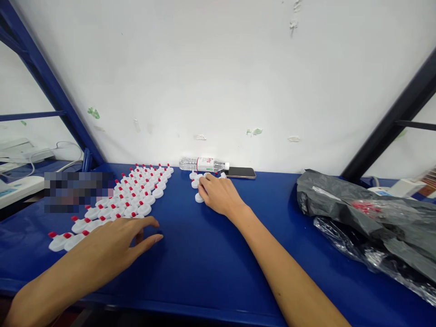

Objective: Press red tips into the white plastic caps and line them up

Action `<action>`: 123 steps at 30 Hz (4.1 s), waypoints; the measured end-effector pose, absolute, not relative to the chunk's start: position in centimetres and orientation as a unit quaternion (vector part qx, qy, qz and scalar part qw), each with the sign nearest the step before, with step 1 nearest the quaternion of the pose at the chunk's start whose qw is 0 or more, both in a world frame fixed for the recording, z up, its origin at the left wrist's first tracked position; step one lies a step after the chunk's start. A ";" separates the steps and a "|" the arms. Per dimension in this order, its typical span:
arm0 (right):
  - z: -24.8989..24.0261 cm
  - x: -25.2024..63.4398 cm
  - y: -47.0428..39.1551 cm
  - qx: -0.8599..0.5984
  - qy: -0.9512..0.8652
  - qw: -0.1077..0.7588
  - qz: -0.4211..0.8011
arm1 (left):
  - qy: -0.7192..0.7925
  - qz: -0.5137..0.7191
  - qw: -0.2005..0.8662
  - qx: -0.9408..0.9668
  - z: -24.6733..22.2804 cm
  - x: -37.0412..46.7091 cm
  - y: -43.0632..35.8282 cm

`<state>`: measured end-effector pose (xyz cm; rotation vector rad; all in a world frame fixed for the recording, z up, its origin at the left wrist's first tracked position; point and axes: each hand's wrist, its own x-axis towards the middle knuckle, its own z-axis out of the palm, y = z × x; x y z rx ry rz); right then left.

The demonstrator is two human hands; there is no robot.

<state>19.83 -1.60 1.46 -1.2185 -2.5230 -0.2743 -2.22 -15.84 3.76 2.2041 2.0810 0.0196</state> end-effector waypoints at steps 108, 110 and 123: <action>0.2 17.2 -3.7 -0.227 -0.815 0.221 0.486 | 0.646 0.147 0.011 0.749 4.0 -1.9 -15.3; 0.1 16.6 -4.2 -0.223 -0.815 0.216 0.489 | 0.646 0.127 0.025 0.752 4.1 -2.0 -15.1; 0.2 16.9 -4.0 -0.211 -0.838 0.145 0.481 | 0.685 0.073 0.047 0.724 4.7 -3.0 -15.2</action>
